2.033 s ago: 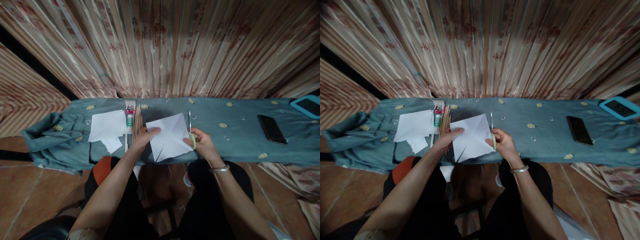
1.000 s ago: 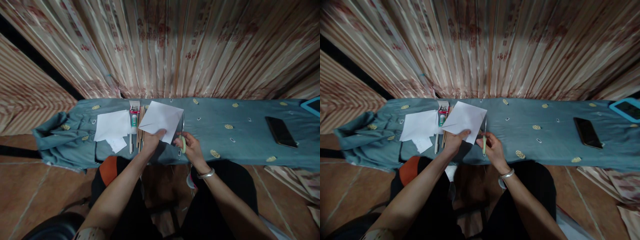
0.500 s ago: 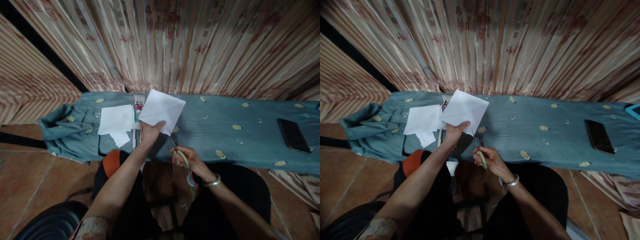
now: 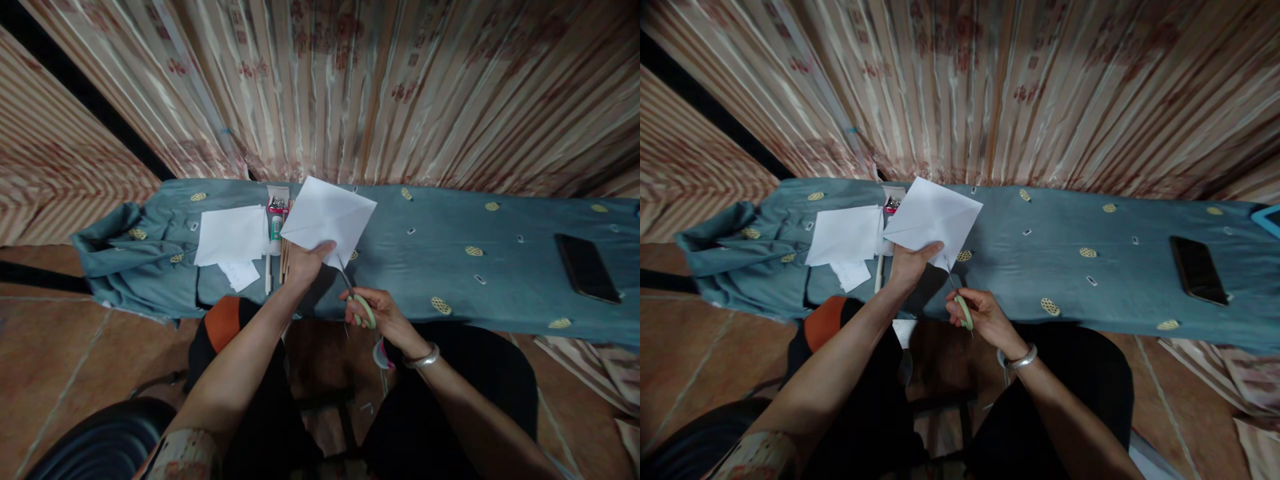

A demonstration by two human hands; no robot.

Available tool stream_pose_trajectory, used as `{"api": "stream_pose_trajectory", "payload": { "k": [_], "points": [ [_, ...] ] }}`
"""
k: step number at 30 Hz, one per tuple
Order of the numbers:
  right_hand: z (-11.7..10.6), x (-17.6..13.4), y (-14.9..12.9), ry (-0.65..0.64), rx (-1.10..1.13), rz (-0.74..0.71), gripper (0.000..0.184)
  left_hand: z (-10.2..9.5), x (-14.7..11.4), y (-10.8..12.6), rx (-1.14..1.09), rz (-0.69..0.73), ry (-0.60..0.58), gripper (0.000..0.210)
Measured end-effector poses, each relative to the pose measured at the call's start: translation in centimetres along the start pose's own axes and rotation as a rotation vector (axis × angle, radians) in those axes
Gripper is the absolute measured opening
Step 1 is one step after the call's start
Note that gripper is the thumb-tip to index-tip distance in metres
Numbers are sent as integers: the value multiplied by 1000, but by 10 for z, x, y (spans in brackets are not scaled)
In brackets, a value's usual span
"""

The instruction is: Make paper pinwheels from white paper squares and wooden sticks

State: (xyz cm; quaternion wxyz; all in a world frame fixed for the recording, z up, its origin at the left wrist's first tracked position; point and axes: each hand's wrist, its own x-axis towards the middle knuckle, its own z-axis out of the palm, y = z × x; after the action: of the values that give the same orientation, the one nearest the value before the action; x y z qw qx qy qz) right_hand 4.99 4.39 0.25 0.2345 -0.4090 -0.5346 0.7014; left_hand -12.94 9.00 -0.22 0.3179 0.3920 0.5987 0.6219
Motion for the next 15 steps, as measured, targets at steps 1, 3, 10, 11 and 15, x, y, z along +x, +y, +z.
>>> {"api": "stream_pose_trajectory", "payload": {
  "k": [1, 3, 10, 11, 15],
  "points": [
    [0, 0, 0, 1, -2, -2, 50, 0, 0, 1, 0, -5, 1, 61],
    [0, 0, -1, -4, -8, -6, 49, 0, -1, 2, -3, -8, 3, 59],
    [1, 0, -2, 11, -8, -11, 48, 0, 1, -2, -4, -4, 10, 59],
    [1, 0, -2, 13, -4, -12, 49, 1, 1, -3, -2, 0, 11, 59],
    [1, 0, 0, 15, 3, -11, 47, 1, 2, -4, -12, -7, 8, 59]
  ]
}}
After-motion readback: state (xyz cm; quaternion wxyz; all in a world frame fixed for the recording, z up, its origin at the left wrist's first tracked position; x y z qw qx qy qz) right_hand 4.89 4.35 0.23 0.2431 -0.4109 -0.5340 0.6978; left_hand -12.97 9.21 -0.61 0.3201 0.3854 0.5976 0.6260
